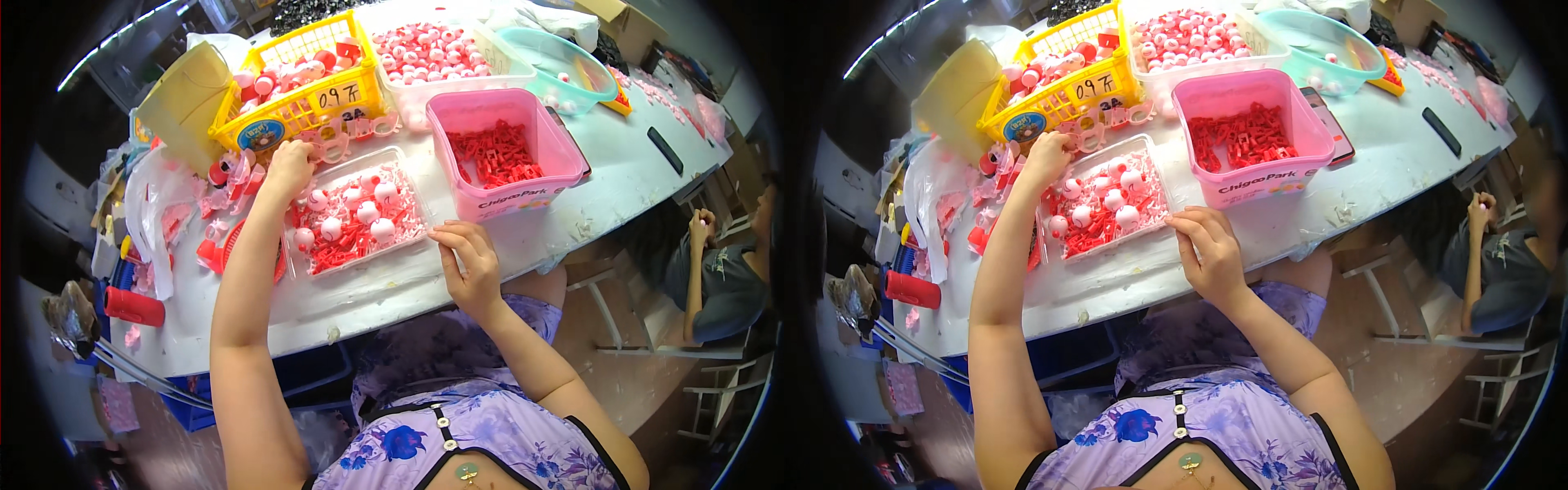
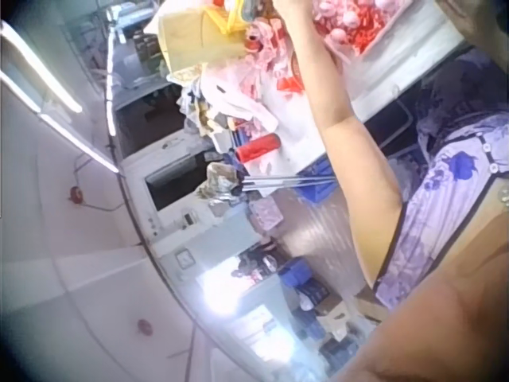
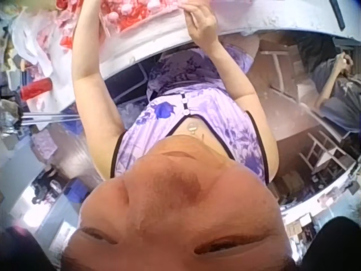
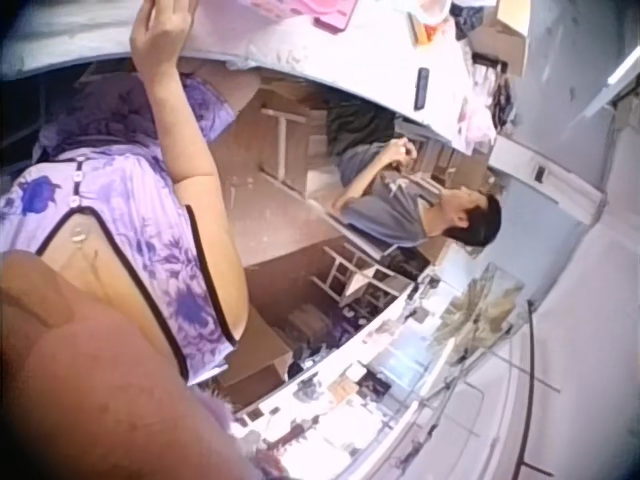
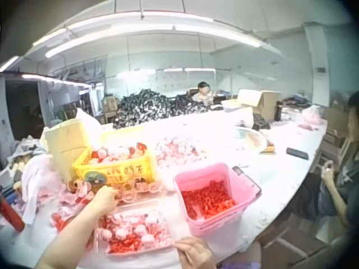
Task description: The person assembles small pink and white plastic toys at a workbench. They pick up a pink base, a white head, and a red body part, then fit them together to form a complete figure. The person repeats this process, handling the components one by one and placing the finished toys into a yellow basket.
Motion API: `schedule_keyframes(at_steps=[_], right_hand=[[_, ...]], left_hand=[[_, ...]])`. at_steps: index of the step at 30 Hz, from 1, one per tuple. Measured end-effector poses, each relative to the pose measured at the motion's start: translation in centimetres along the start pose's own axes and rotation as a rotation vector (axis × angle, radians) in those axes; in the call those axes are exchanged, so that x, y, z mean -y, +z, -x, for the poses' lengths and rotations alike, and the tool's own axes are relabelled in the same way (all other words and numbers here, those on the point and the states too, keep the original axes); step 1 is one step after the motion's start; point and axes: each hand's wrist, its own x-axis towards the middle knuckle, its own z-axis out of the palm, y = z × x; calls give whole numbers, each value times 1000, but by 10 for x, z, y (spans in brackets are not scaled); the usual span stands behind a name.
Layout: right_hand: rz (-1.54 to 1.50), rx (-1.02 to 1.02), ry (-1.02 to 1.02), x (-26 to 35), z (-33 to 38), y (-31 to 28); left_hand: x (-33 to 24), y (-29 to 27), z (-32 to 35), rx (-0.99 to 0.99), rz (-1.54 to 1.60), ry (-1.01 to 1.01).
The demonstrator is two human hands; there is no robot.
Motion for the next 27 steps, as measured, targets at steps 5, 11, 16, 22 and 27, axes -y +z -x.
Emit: schedule_keyframes(at_steps=[5,11,16,22,27], right_hand=[[-6,2,9,-1,0,-3],[-23,11,13,-2,1,-2],[-160,-29,4,2,4,-4],[-871,0,367,45,-18,20],[-1190,103,594,51,-19,43]], left_hand=[[1,-3,-1,-39,-74,10],[-4,-20,19,-261,-2,4],[-48,-54,59,-178,881,-188],[-158,-61,145,-70,1288,-171],[-189,-46,169,-379,1064,-53]])
